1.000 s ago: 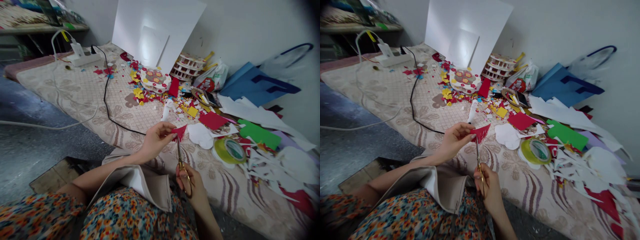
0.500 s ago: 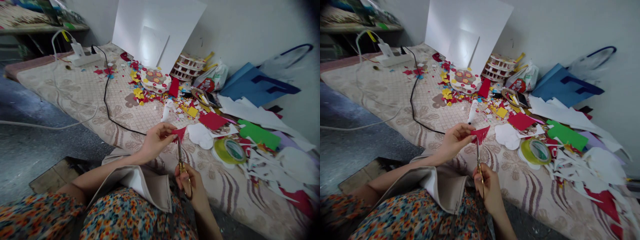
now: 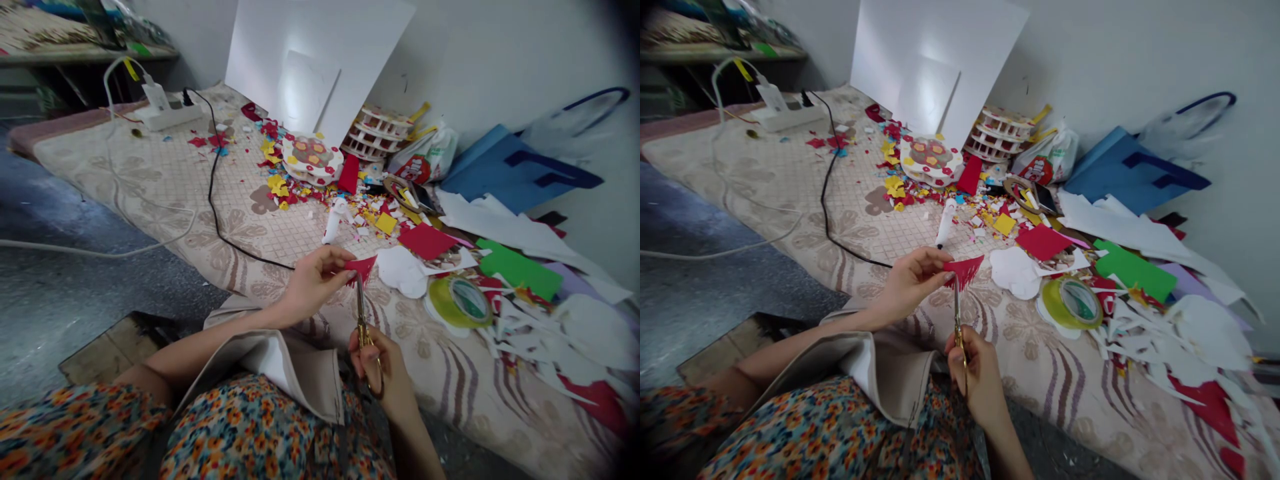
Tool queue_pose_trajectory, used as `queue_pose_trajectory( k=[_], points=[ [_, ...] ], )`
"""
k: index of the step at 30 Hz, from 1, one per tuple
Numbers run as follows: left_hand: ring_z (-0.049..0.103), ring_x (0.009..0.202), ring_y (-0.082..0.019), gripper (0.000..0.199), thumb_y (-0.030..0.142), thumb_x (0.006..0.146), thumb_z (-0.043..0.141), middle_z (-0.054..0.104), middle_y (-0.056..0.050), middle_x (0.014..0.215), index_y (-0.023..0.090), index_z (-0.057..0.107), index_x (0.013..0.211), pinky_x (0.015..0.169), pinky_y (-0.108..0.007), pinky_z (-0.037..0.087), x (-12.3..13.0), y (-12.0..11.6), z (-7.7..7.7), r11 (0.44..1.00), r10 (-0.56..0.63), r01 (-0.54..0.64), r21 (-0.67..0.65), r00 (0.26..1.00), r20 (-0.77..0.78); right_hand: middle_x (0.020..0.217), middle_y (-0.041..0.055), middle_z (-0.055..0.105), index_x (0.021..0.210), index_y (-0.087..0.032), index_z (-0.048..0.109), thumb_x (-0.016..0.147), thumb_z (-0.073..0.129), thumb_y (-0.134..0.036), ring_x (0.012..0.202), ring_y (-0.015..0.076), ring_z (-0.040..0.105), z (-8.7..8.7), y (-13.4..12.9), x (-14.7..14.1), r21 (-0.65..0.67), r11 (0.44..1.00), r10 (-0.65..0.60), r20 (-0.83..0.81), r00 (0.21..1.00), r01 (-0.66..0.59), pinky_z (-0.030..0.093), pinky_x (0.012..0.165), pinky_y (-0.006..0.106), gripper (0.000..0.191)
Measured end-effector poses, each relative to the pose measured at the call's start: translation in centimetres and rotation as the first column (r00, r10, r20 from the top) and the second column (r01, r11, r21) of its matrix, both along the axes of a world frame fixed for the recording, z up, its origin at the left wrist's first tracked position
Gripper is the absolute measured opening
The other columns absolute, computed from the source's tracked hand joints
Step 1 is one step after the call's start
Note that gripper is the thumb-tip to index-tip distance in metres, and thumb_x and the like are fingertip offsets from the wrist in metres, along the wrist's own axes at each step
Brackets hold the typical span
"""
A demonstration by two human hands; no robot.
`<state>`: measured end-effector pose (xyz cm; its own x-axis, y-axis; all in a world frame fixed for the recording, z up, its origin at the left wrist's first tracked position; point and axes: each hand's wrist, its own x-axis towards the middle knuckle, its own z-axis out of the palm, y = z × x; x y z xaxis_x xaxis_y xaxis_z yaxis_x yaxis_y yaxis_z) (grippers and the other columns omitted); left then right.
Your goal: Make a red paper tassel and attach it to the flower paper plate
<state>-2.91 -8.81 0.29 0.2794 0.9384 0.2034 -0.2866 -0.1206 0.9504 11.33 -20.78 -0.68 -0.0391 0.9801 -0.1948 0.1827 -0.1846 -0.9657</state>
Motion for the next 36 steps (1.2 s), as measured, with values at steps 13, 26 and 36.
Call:
queue_pose_trajectory(
  k=[13,26,36],
  points=[
    [0.063,0.076,-0.010,0.018,0.014,0.079,0.063,0.066,-0.003,0.084,0.014,0.061,0.096,0.069,-0.021,0.050,-0.04,0.01,-0.10,1.000,-0.023,0.023,0.017,1.000,0.001,0.046,-0.0053,0.041,0.072,-0.019,0.050,0.074,0.040,-0.083,0.041,0.0083,0.033,0.42,-0.01,0.00,0.005,1.000,0.012,0.054,0.998,-0.012,0.025,0.042,0.022,0.064],
    [0.062,0.076,-0.010,0.016,0.014,0.079,0.063,0.066,-0.003,0.084,0.014,0.060,0.095,0.069,-0.021,0.049,0.00,-0.03,0.01,0.999,-0.031,0.031,0.023,0.999,-0.006,0.046,-0.0045,0.043,0.072,-0.019,0.052,0.079,0.038,-0.079,0.043,0.0098,0.037,0.39,0.06,0.23,0.077,0.996,0.028,0.068,0.997,-0.033,0.029,0.043,0.023,0.062],
    [0.065,0.075,-0.010,0.016,0.017,0.078,0.066,0.069,-0.004,0.085,0.013,0.061,0.094,0.071,-0.022,0.051,-0.22,0.39,-0.02,0.995,-0.085,0.088,-0.055,0.995,0.048,0.047,-0.0041,0.043,0.071,-0.019,0.051,0.078,0.038,-0.080,0.043,0.0099,0.037,0.47,-0.09,0.46,0.092,0.994,0.046,0.084,0.995,-0.054,0.029,0.044,0.024,0.062]
  ],
)
